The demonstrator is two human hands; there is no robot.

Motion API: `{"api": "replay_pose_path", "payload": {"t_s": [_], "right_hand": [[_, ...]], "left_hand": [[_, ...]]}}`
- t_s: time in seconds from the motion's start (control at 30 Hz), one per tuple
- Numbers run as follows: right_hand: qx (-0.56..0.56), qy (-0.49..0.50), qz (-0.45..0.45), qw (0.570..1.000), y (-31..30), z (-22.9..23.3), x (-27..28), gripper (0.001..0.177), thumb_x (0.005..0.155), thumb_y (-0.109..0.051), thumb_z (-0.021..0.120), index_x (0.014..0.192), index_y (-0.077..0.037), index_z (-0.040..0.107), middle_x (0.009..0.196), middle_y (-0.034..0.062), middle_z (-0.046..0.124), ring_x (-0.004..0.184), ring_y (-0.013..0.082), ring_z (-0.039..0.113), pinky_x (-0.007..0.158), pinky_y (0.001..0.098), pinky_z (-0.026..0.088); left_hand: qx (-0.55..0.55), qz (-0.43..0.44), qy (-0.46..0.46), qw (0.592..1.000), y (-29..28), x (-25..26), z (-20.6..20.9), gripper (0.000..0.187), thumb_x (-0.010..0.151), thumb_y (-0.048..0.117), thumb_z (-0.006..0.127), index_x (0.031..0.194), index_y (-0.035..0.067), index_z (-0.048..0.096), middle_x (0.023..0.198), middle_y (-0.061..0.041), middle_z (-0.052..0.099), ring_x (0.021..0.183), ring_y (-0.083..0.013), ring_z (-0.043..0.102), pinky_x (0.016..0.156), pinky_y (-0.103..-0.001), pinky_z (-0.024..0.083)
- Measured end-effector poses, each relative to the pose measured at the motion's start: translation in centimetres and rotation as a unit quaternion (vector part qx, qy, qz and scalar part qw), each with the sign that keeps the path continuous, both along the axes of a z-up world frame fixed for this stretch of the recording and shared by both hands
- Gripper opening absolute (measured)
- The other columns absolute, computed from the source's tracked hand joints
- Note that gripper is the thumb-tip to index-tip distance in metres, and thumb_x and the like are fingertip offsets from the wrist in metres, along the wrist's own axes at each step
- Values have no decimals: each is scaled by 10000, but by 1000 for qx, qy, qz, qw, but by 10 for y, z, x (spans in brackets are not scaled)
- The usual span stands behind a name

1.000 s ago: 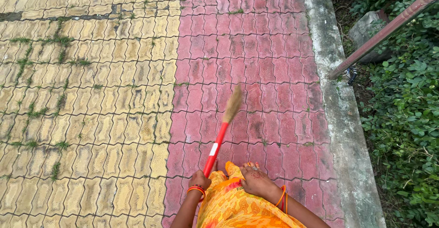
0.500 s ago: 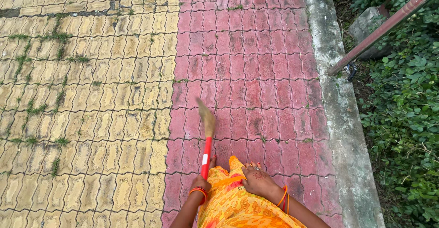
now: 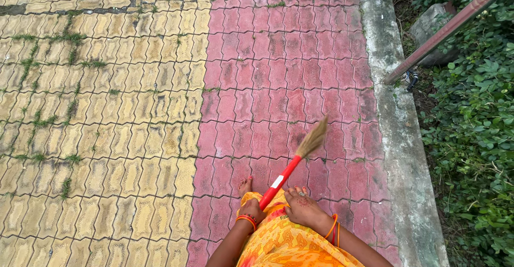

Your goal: The person sweeps the paved walkway with a broom by hand while walking along the path.

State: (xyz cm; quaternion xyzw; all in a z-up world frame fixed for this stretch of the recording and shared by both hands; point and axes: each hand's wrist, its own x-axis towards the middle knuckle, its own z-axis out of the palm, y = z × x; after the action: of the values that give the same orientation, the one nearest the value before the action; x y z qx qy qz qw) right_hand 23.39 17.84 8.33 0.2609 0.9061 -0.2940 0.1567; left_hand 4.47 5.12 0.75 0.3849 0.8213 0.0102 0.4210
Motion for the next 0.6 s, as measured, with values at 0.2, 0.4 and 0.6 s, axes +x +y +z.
{"api": "replay_pose_path", "payload": {"t_s": [0.2,0.4,0.6], "right_hand": [[-18,-20,-1,1000,4,-4,14,622,960,-301,555,1440,63,400,1535,275,378,1455,447,320,1220,533,219],[-18,-23,-5,1000,5,-16,29,635,967,-311,565,1453,58,390,1529,288,367,1455,462,299,1219,513,210],[-23,-23,7,999,5,9,26,579,951,-271,562,1408,60,431,1486,247,428,1437,428,348,1224,523,220]], "left_hand": [[-60,120,51,990,-20,-39,-2,476,818,299,699,1243,97,627,1318,-187,637,1229,-373,627,1044,-456,512],[-83,235,82,965,-27,-63,-3,460,835,238,631,1267,83,595,1314,-186,671,1211,-377,658,1026,-445,544],[-106,228,28,967,-26,-34,-6,480,878,264,607,1326,108,534,1358,-204,615,1237,-389,637,1041,-458,522]]}}
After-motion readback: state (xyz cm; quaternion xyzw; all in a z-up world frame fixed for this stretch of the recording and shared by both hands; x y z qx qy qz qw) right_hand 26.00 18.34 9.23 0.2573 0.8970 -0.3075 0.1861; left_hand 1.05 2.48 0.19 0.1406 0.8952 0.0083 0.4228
